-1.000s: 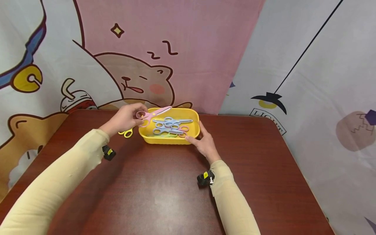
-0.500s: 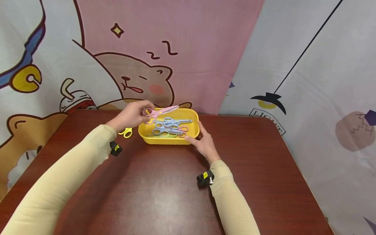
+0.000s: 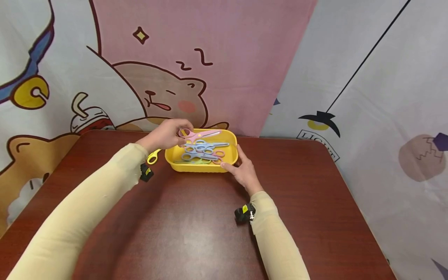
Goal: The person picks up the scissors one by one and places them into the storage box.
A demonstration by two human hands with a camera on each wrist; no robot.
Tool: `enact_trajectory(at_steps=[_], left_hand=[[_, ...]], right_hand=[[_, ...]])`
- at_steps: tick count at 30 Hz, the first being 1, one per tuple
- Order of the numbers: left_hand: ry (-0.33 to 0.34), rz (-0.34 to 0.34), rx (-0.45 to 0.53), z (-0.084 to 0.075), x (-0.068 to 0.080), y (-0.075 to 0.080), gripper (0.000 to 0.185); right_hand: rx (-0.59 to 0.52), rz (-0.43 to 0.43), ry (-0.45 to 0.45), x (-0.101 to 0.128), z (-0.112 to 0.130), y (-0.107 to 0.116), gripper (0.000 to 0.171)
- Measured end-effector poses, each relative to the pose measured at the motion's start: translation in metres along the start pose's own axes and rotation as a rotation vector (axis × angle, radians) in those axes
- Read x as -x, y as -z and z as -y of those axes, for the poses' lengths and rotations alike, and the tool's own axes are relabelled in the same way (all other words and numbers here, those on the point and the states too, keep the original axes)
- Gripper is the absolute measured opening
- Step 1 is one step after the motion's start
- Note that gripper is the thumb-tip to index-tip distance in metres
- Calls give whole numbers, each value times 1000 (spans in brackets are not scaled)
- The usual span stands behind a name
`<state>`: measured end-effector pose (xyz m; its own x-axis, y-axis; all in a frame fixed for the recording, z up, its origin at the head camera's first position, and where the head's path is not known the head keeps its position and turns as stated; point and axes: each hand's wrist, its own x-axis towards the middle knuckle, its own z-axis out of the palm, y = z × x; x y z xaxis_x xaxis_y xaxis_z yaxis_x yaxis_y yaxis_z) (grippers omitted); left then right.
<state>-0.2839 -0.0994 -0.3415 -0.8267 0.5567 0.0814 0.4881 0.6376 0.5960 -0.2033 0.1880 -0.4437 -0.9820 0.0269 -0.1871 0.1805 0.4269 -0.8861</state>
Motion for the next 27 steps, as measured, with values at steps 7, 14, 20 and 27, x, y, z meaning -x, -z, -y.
enact_trajectory(at_steps=[7, 14, 20, 27], left_hand=[[3, 48, -8, -5, -11, -4, 32], [35, 105, 43, -11, -20, -11, 34], [53, 143, 33, -18, -26, -16, 38], [78, 208, 42, -22, -35, -23, 42]], right_hand=[[-7, -4, 2, 0, 0, 1, 100], [14, -10, 12, 0, 1, 0, 100], [-3, -14, 39, -1, -1, -1, 99], [-35, -11, 56, -1, -1, -1, 98]])
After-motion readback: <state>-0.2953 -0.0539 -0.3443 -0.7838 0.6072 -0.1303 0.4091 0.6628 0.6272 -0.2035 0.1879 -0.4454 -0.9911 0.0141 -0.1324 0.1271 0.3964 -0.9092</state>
